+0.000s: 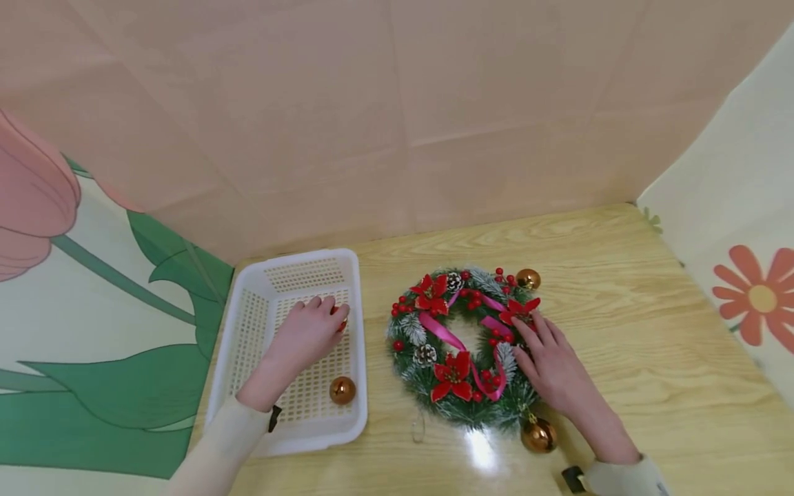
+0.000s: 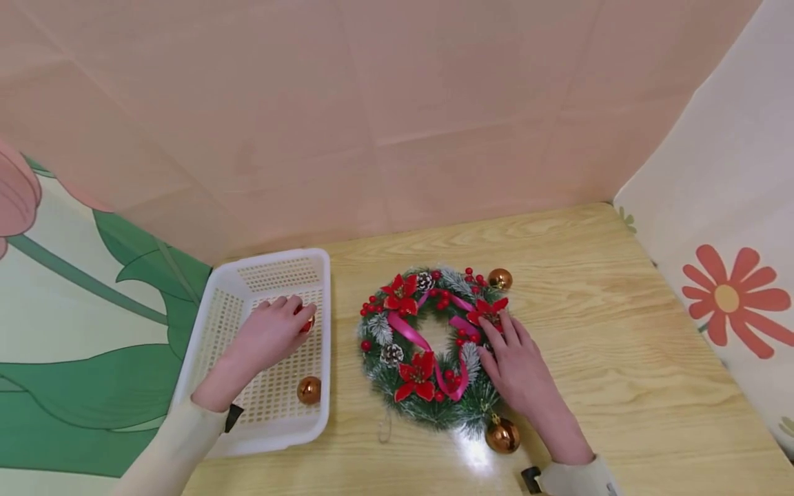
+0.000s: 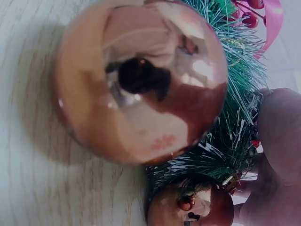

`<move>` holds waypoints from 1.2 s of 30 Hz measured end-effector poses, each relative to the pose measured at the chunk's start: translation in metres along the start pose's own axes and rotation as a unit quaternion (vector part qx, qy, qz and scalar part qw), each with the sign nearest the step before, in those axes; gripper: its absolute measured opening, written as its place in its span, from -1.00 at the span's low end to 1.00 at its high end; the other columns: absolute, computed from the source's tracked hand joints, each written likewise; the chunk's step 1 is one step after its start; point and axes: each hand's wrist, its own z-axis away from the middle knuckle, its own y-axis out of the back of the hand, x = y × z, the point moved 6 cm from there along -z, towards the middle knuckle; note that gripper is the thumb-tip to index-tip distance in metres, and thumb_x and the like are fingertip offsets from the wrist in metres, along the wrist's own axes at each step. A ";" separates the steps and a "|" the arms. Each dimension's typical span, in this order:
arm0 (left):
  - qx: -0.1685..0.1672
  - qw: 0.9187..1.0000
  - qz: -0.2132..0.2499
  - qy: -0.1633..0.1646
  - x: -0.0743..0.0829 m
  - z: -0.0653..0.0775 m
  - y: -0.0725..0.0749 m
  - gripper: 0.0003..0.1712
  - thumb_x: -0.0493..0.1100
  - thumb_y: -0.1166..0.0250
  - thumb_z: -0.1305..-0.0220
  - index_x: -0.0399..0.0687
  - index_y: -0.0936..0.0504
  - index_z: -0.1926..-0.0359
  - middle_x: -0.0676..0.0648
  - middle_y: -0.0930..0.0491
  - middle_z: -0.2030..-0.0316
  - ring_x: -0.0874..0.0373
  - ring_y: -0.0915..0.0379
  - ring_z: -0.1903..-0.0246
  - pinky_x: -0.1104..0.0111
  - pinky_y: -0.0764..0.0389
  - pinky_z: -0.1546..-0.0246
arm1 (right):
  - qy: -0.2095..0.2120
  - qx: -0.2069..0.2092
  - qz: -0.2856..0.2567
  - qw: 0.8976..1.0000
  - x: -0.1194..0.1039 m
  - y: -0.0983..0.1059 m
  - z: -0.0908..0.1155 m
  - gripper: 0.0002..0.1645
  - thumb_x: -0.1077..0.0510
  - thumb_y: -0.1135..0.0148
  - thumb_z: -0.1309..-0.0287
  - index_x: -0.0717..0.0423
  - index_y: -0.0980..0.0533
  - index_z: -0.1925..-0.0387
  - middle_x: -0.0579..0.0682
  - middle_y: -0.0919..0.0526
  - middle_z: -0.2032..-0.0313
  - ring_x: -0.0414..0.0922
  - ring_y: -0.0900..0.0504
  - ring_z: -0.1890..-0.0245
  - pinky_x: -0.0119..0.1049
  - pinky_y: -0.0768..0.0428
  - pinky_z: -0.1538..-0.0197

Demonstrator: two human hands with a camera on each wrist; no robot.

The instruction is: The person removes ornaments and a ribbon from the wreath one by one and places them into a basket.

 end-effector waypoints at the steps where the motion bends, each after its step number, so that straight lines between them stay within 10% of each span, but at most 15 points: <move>1: -0.004 1.000 0.005 0.009 -0.002 0.003 -0.003 -0.70 -0.09 -0.48 -0.17 -0.07 -0.61 0.14 -0.11 -0.53 0.35 -0.06 -0.54 0.38 0.09 -0.59 0.49 | -0.001 -0.002 0.000 1.000 0.001 0.000 0.000 -0.34 0.01 -0.04 -0.55 0.27 -0.25 -0.49 0.52 -0.09 -0.47 0.52 -0.13 -0.38 0.39 -0.20 -0.35; 11: -0.100 0.993 0.029 0.055 -0.010 0.028 -0.037 -0.76 -0.07 -0.43 -0.26 -0.07 -0.62 0.16 -0.11 -0.56 0.39 -0.06 -0.53 0.42 0.10 -0.54 0.53 | -0.005 -0.011 -0.001 1.000 0.003 -0.001 0.000 -0.33 0.00 -0.04 -0.56 0.26 -0.25 -0.50 0.51 -0.06 -0.48 0.52 -0.13 -0.38 0.39 -0.19 -0.36; 19: -0.203 0.972 0.084 0.081 -0.012 0.033 -0.060 -0.84 -0.11 -0.40 -0.28 -0.02 -0.58 0.24 -0.04 -0.50 0.41 -0.01 -0.51 0.41 0.10 -0.55 0.45 | -0.006 -0.010 -0.003 1.000 0.001 -0.001 0.001 -0.35 0.00 -0.01 -0.57 0.27 -0.26 -0.49 0.51 -0.07 -0.48 0.52 -0.12 -0.39 0.39 -0.18 -0.37; 30: -0.234 0.964 0.095 0.085 -0.012 0.032 -0.068 -0.73 -0.15 -0.49 -0.21 -0.03 -0.63 0.10 -0.08 -0.55 0.30 -0.06 -0.54 0.28 0.01 -0.60 0.29 | -0.006 -0.010 -0.003 1.000 0.001 0.001 0.000 -0.35 0.00 -0.01 -0.57 0.26 -0.25 -0.50 0.51 -0.07 -0.48 0.52 -0.12 -0.39 0.39 -0.18 -0.37; 36: -0.205 0.973 0.076 0.076 -0.010 0.023 -0.042 -0.45 -0.35 -0.49 -0.13 -0.06 -0.61 -0.17 -0.18 -0.59 0.03 -0.18 -0.52 -0.01 -0.10 -0.63 0.16 | -0.005 -0.010 -0.003 1.000 0.002 0.000 0.000 -0.34 0.01 -0.01 -0.57 0.26 -0.24 -0.50 0.51 -0.08 -0.48 0.53 -0.13 -0.38 0.40 -0.19 -0.36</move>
